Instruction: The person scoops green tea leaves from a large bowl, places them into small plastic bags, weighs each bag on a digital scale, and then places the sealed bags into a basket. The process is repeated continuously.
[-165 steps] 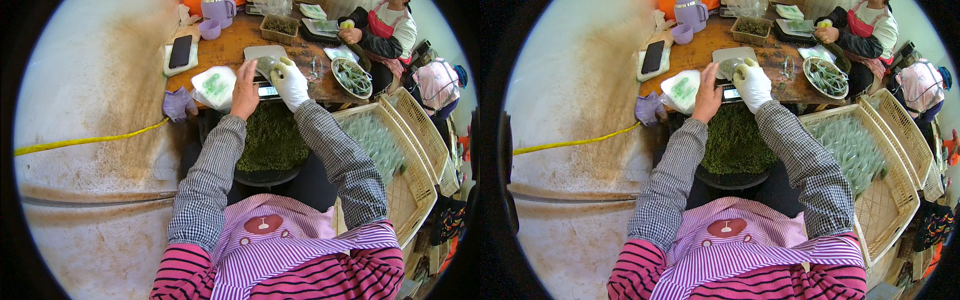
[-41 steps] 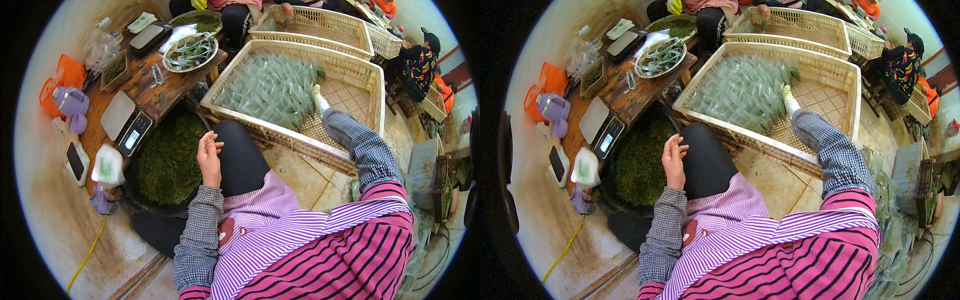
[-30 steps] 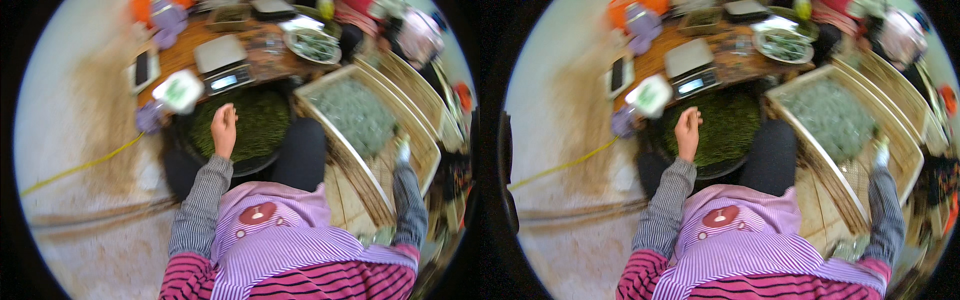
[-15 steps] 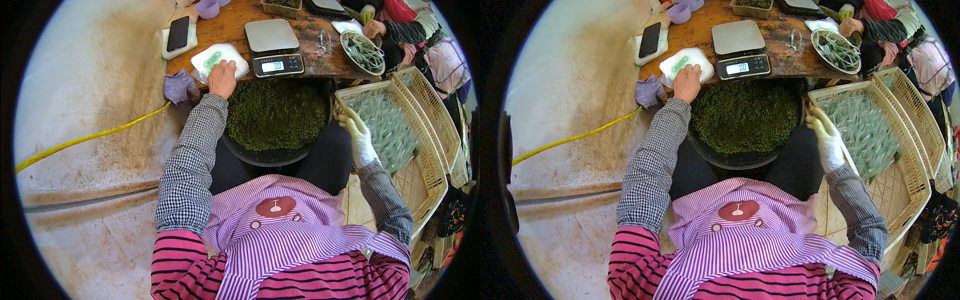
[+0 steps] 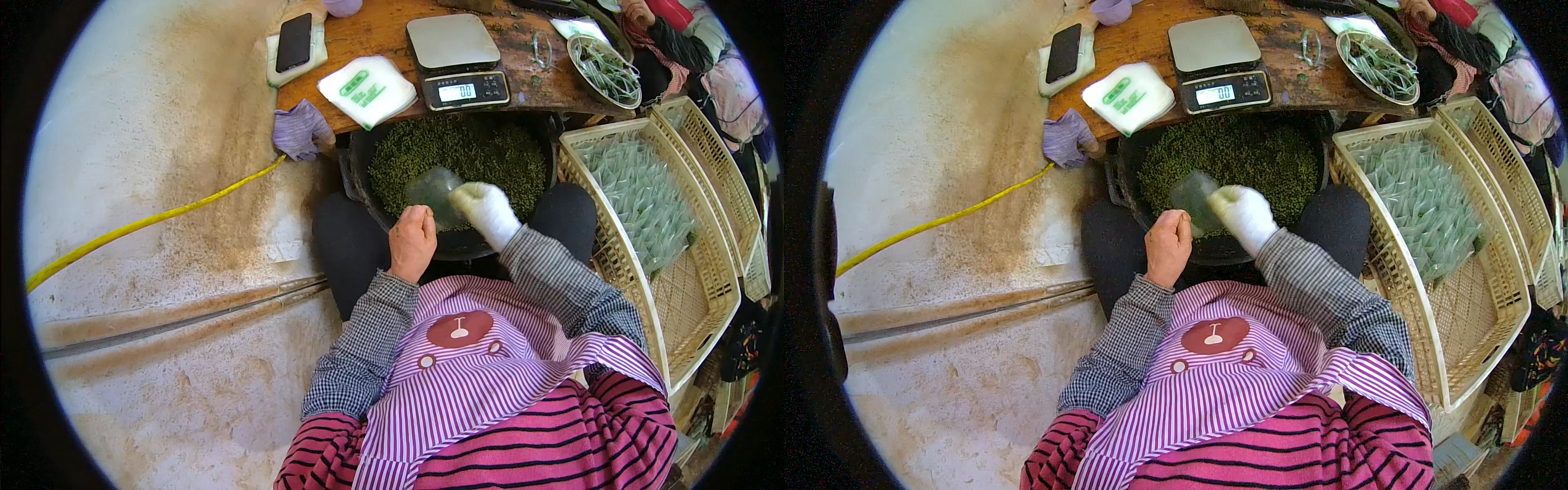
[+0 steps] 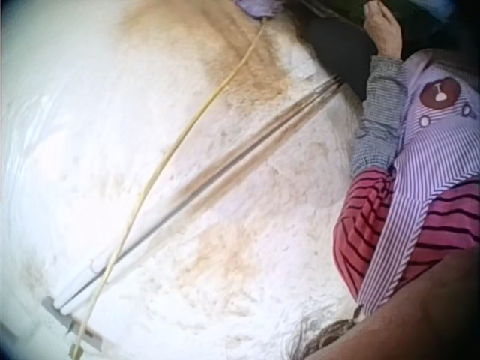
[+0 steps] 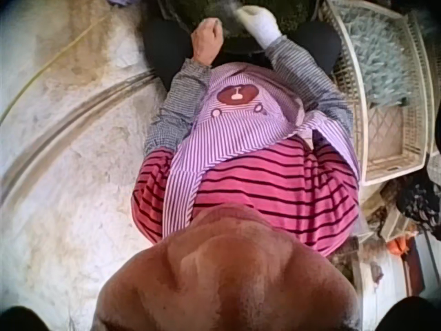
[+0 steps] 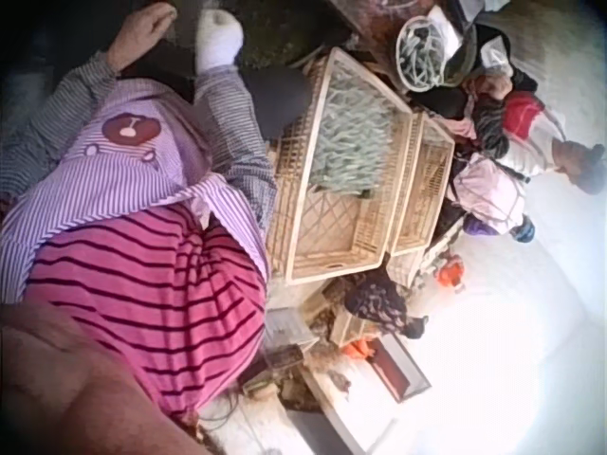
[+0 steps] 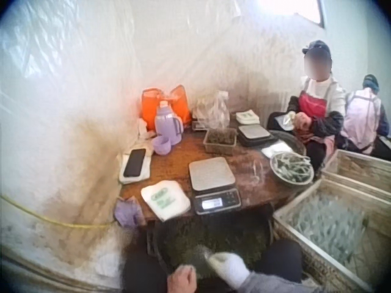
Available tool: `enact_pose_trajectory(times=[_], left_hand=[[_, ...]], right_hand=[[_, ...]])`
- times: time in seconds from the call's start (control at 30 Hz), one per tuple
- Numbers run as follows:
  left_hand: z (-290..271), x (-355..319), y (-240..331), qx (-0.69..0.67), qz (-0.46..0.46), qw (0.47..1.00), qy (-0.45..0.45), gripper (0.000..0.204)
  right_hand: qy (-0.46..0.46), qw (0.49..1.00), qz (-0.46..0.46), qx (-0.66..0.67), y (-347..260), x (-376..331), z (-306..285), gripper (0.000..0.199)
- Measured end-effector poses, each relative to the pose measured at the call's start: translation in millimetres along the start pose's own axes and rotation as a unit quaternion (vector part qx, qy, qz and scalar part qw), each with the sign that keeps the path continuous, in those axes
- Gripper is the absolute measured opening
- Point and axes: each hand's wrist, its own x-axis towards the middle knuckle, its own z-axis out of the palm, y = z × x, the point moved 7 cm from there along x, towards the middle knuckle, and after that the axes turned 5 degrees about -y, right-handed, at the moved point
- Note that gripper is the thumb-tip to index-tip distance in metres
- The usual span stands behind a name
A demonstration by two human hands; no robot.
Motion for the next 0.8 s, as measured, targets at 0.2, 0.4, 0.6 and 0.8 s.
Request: enact_pose_trajectory(times=[0.2, 0.4, 0.6, 0.8], left_hand=[[0.4, 7.2, 47.7, 0.053, 0.224, 0.967, -0.108, 0.035], [15.1, 16.5, 10.2, 0.081, 0.144, 0.966, -0.198, 0.022], [-12.5, 21.3, -32.2, -0.020, -0.081, 0.944, -0.320, 0.023], [-17.0, -15.2, -44.1, -0.396, -0.222, 0.836, -0.307, 0.021]], right_hand=[[-0.251, 0.959, 0.118, -0.063, -9.2, 1.0, 0.8, 0.030], [-0.445, 0.884, 0.140, -0.013, 13.6, 27.3, 32.1, 0.040], [-0.205, 0.957, 0.202, 0.035, 54.8, 132.2, 55.8, 0.082], [-0.193, 0.891, 0.110, -0.396, 28.9, 89.4, 108.7, 0.071]])
